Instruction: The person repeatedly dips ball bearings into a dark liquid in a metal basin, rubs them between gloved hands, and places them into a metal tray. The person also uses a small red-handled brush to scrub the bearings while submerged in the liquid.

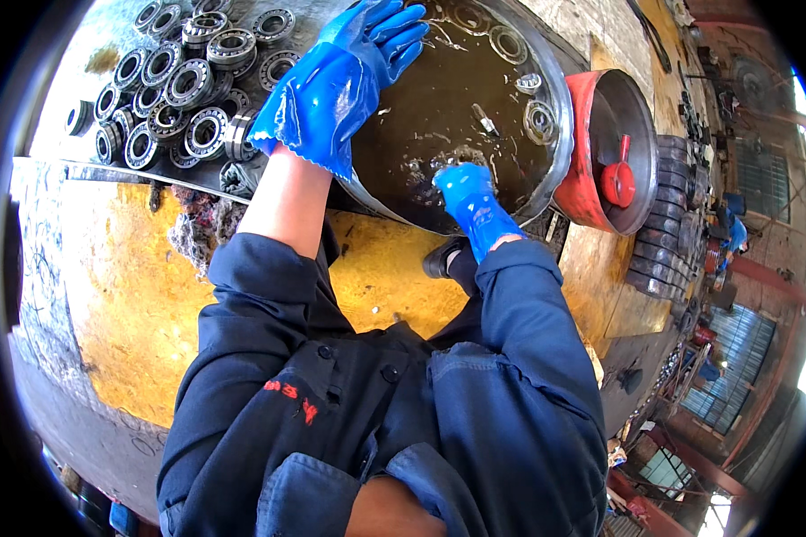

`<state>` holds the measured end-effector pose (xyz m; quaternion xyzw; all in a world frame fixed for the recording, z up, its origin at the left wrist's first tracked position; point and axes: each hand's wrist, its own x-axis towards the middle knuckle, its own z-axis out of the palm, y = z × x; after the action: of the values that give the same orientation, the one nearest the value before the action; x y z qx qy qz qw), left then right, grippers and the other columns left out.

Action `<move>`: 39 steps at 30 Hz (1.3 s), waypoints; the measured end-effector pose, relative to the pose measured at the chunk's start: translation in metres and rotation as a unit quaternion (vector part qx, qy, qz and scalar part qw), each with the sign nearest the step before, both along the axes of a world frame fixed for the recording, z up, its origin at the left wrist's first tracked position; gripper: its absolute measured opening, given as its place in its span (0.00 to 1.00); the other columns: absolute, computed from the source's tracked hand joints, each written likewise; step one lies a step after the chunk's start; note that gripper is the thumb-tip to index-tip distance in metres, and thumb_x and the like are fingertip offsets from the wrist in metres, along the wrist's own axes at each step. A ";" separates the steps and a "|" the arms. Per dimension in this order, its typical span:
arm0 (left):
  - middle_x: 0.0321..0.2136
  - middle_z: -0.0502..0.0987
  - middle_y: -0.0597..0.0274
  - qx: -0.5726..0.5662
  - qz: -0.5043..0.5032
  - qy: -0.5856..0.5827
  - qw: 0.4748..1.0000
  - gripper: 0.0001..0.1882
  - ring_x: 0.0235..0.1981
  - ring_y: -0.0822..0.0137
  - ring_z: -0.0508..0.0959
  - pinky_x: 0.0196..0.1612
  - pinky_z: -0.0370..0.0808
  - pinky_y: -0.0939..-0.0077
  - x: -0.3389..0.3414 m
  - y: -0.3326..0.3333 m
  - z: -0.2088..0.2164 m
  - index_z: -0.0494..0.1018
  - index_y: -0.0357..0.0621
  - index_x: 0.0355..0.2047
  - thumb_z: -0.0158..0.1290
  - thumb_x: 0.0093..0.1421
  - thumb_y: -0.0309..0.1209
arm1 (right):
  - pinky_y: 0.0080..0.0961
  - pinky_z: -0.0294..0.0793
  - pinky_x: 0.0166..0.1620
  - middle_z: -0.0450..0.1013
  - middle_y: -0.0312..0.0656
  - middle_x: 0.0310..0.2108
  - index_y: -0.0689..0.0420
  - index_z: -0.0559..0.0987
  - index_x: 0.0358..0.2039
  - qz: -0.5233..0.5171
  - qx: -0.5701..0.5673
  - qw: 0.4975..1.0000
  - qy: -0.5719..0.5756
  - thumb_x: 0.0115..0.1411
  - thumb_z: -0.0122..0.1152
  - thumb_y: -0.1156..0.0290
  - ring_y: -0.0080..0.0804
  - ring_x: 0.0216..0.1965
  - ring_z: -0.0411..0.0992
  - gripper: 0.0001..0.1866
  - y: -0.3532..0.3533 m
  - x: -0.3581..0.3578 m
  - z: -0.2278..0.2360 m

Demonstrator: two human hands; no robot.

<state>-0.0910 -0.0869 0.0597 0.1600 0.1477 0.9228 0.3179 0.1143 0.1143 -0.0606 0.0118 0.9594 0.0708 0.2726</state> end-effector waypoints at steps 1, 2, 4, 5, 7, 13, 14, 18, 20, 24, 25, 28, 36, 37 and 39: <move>0.64 0.61 0.41 0.004 -0.003 -0.001 1.000 0.25 0.65 0.50 0.64 0.68 0.61 0.62 0.000 0.001 -0.001 0.53 0.34 0.66 0.37 0.73 0.31 | 0.45 0.77 0.45 0.80 0.50 0.36 0.52 0.85 0.35 -0.081 -0.038 0.996 0.025 0.51 0.64 0.62 0.50 0.43 0.78 0.13 0.013 0.010 -0.008; 0.64 0.61 0.41 0.004 -0.002 -0.001 1.000 0.25 0.65 0.50 0.64 0.68 0.61 0.62 0.000 0.000 -0.002 0.53 0.34 0.66 0.37 0.73 0.31 | 0.46 0.76 0.46 0.80 0.52 0.36 0.54 0.85 0.35 -0.156 -0.079 0.983 0.050 0.51 0.64 0.60 0.52 0.44 0.78 0.14 0.013 0.010 -0.006; 0.64 0.61 0.41 0.004 -0.001 -0.003 1.000 0.25 0.65 0.50 0.63 0.69 0.61 0.62 0.000 -0.001 -0.004 0.53 0.34 0.66 0.37 0.73 0.31 | 0.46 0.76 0.48 0.79 0.54 0.38 0.55 0.84 0.36 -0.330 -0.140 0.931 0.067 0.51 0.64 0.57 0.54 0.45 0.77 0.17 0.009 0.015 -0.002; 0.64 0.60 0.41 0.006 -0.001 -0.002 1.000 0.25 0.65 0.50 0.63 0.69 0.60 0.62 0.000 -0.001 -0.003 0.53 0.33 0.66 0.37 0.73 0.31 | 0.47 0.75 0.49 0.79 0.56 0.39 0.56 0.84 0.37 -0.414 -0.168 0.892 0.076 0.51 0.64 0.55 0.56 0.46 0.76 0.19 0.005 0.016 0.004; 0.65 0.60 0.40 0.010 -0.002 -0.006 1.000 0.25 0.65 0.50 0.63 0.69 0.60 0.62 0.001 0.000 -0.002 0.53 0.33 0.66 0.37 0.73 0.31 | 0.45 0.77 0.46 0.79 0.54 0.41 0.56 0.84 0.38 -0.349 -0.108 0.930 0.028 0.53 0.63 0.58 0.53 0.45 0.78 0.18 0.011 0.013 -0.006; 0.64 0.60 0.39 0.019 -0.008 0.004 1.000 0.25 0.66 0.49 0.62 0.69 0.60 0.61 0.002 0.001 -0.005 0.53 0.33 0.66 0.37 0.72 0.31 | 0.45 0.79 0.42 0.81 0.43 0.37 0.51 0.85 0.34 0.061 0.082 0.992 -0.068 0.52 0.63 0.65 0.42 0.39 0.80 0.10 -0.006 -0.003 -0.004; 0.64 0.61 0.40 0.019 -0.010 0.005 1.000 0.25 0.65 0.49 0.64 0.68 0.61 0.61 0.001 0.002 -0.005 0.54 0.34 0.66 0.38 0.72 0.32 | 0.46 0.77 0.43 0.80 0.49 0.39 0.56 0.84 0.36 0.074 0.013 0.997 0.029 0.52 0.63 0.63 0.48 0.40 0.79 0.13 0.010 0.010 -0.014; 0.61 0.65 0.43 -0.011 -0.014 0.003 1.000 0.28 0.60 0.52 0.68 0.64 0.65 0.63 -0.004 0.005 -0.007 0.58 0.37 0.64 0.44 0.69 0.39 | 0.48 0.74 0.45 0.76 0.63 0.44 0.64 0.81 0.41 -0.339 -0.211 0.913 0.077 0.51 0.63 0.55 0.61 0.46 0.74 0.25 0.022 0.027 -0.007; 0.59 0.68 0.45 -0.033 -0.024 0.002 0.999 0.29 0.58 0.53 0.70 0.62 0.67 0.63 -0.007 0.011 -0.007 0.60 0.39 0.63 0.47 0.67 0.42 | 0.47 0.74 0.45 0.76 0.63 0.43 0.64 0.81 0.42 -0.387 -0.189 0.899 0.079 0.51 0.63 0.56 0.62 0.45 0.75 0.25 0.019 0.027 -0.004; 0.56 0.72 0.49 -0.110 -0.057 -0.007 0.992 0.32 0.54 0.55 0.75 0.57 0.71 0.65 -0.017 0.021 -0.015 0.64 0.42 0.62 0.52 0.64 0.48 | 0.44 0.78 0.43 0.80 0.53 0.38 0.58 0.85 0.36 -0.128 -0.001 0.991 -0.027 0.49 0.65 0.65 0.53 0.39 0.79 0.14 0.005 0.006 -0.004; 0.55 0.73 0.49 -0.136 -0.076 -0.003 0.988 0.32 0.53 0.56 0.76 0.56 0.72 0.65 -0.019 0.028 -0.014 0.65 0.43 0.61 0.54 0.63 0.50 | 0.44 0.79 0.43 0.81 0.51 0.37 0.57 0.85 0.34 -0.043 0.059 0.994 -0.081 0.48 0.66 0.67 0.50 0.38 0.80 0.12 -0.005 -0.001 0.007; 0.52 0.76 0.53 -0.274 -0.114 0.054 0.953 0.36 0.50 0.59 0.77 0.54 0.73 0.65 -0.010 0.038 0.002 0.69 0.46 0.59 0.58 0.59 0.57 | 0.44 0.79 0.43 0.82 0.44 0.35 0.51 0.85 0.33 0.004 0.041 0.999 -0.016 0.46 0.69 0.68 0.46 0.39 0.80 0.11 -0.007 0.008 0.006; 0.57 0.72 0.36 -0.528 -0.029 0.435 0.729 0.44 0.59 0.46 0.73 0.61 0.69 0.60 0.085 0.039 -0.046 0.66 0.32 0.60 0.60 0.55 0.57 | 0.41 0.76 0.42 0.80 0.52 0.38 0.52 0.86 0.35 -0.265 -0.130 0.944 0.150 0.55 0.62 0.59 0.50 0.42 0.78 0.13 0.003 0.036 -0.027; 0.56 0.71 0.34 -0.561 -0.009 0.480 0.674 0.45 0.59 0.46 0.73 0.60 0.70 0.60 0.087 0.030 -0.060 0.66 0.32 0.60 0.60 0.55 0.58 | 0.39 0.77 0.44 0.81 0.47 0.40 0.50 0.86 0.38 -0.204 -0.059 0.975 0.064 0.55 0.61 0.61 0.45 0.44 0.79 0.13 -0.005 0.018 -0.027; 0.57 0.71 0.37 -0.586 -0.064 0.463 0.662 0.42 0.60 0.46 0.72 0.60 0.69 0.60 0.095 0.024 -0.058 0.67 0.33 0.59 0.60 0.57 0.57 | 0.41 0.77 0.45 0.81 0.45 0.43 0.50 0.84 0.42 -0.117 0.036 0.992 0.004 0.59 0.57 0.61 0.44 0.43 0.80 0.15 -0.024 -0.003 -0.001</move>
<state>0.0037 -0.0628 0.0019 0.3569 0.7752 0.4296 0.2951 0.1113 0.0903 -0.0617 0.1342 0.9493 0.0733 0.2746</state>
